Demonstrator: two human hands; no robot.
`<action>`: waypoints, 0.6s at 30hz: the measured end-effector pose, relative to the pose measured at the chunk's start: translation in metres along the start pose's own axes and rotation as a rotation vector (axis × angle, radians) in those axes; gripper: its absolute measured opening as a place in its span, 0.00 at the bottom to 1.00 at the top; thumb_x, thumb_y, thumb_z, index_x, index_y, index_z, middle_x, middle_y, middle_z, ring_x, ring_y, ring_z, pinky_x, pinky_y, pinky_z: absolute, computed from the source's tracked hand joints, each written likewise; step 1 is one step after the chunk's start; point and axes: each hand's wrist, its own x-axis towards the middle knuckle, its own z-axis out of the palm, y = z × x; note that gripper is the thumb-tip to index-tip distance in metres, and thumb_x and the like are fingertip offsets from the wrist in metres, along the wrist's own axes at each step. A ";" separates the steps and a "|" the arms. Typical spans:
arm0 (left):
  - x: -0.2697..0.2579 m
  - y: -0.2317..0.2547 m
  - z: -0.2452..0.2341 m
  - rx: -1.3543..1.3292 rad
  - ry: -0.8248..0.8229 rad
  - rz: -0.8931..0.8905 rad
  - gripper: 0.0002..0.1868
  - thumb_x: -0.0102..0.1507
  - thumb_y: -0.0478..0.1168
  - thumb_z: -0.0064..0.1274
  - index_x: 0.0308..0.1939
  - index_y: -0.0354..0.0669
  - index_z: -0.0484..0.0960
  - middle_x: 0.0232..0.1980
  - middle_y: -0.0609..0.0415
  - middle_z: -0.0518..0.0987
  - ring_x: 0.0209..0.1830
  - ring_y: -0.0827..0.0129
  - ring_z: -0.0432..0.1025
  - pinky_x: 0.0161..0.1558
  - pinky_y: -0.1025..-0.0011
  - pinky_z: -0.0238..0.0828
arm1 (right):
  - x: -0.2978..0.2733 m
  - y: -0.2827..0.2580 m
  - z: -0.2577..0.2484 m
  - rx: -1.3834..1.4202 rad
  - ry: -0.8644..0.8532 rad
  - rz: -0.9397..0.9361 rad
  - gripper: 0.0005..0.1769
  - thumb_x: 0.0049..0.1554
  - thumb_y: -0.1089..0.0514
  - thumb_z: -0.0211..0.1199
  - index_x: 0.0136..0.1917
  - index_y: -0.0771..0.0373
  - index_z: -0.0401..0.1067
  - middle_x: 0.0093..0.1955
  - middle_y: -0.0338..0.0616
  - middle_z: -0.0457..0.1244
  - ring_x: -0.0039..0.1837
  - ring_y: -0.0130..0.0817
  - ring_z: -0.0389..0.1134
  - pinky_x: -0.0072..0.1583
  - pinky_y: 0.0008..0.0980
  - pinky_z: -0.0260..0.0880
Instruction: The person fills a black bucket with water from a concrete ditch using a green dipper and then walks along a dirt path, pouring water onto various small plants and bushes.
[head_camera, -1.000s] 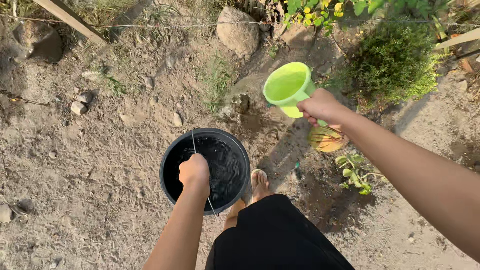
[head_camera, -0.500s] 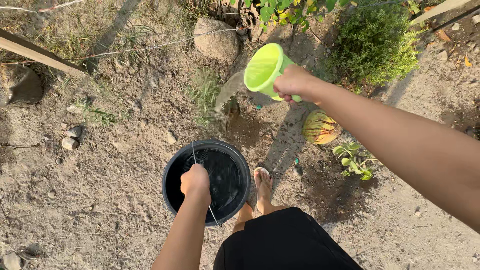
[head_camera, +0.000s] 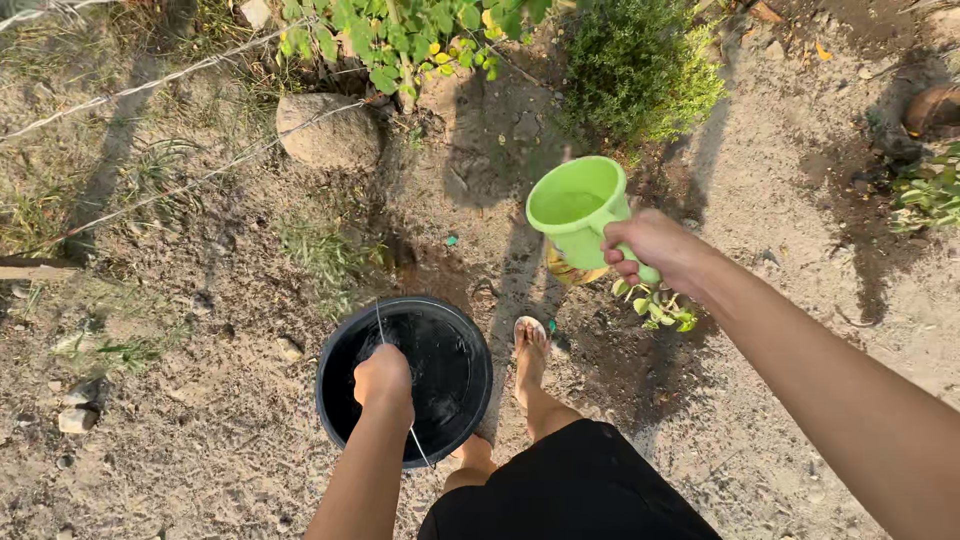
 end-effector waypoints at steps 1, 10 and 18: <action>-0.003 0.006 0.012 0.006 0.003 0.015 0.24 0.63 0.45 0.42 0.54 0.31 0.81 0.54 0.40 0.80 0.42 0.53 0.77 0.40 0.58 0.75 | 0.006 -0.004 -0.012 -0.086 0.057 0.037 0.06 0.58 0.62 0.54 0.45 0.69 0.65 0.31 0.38 0.57 0.28 0.23 0.54 0.30 0.28 0.56; -0.026 0.050 0.084 0.050 -0.012 0.003 0.23 0.64 0.46 0.41 0.48 0.30 0.81 0.45 0.40 0.82 0.34 0.52 0.76 0.35 0.57 0.72 | 0.100 -0.025 -0.094 -0.331 0.216 0.047 0.09 0.54 0.69 0.53 0.46 0.78 0.69 0.34 0.52 0.61 0.30 0.35 0.60 0.29 0.38 0.55; -0.056 0.066 0.134 0.158 -0.108 0.107 0.21 0.61 0.44 0.43 0.44 0.28 0.83 0.40 0.40 0.83 0.30 0.55 0.76 0.33 0.58 0.71 | 0.132 -0.081 -0.120 -0.530 0.286 -0.008 0.04 0.50 0.72 0.54 0.38 0.77 0.70 0.34 0.58 0.63 0.28 0.41 0.64 0.28 0.39 0.60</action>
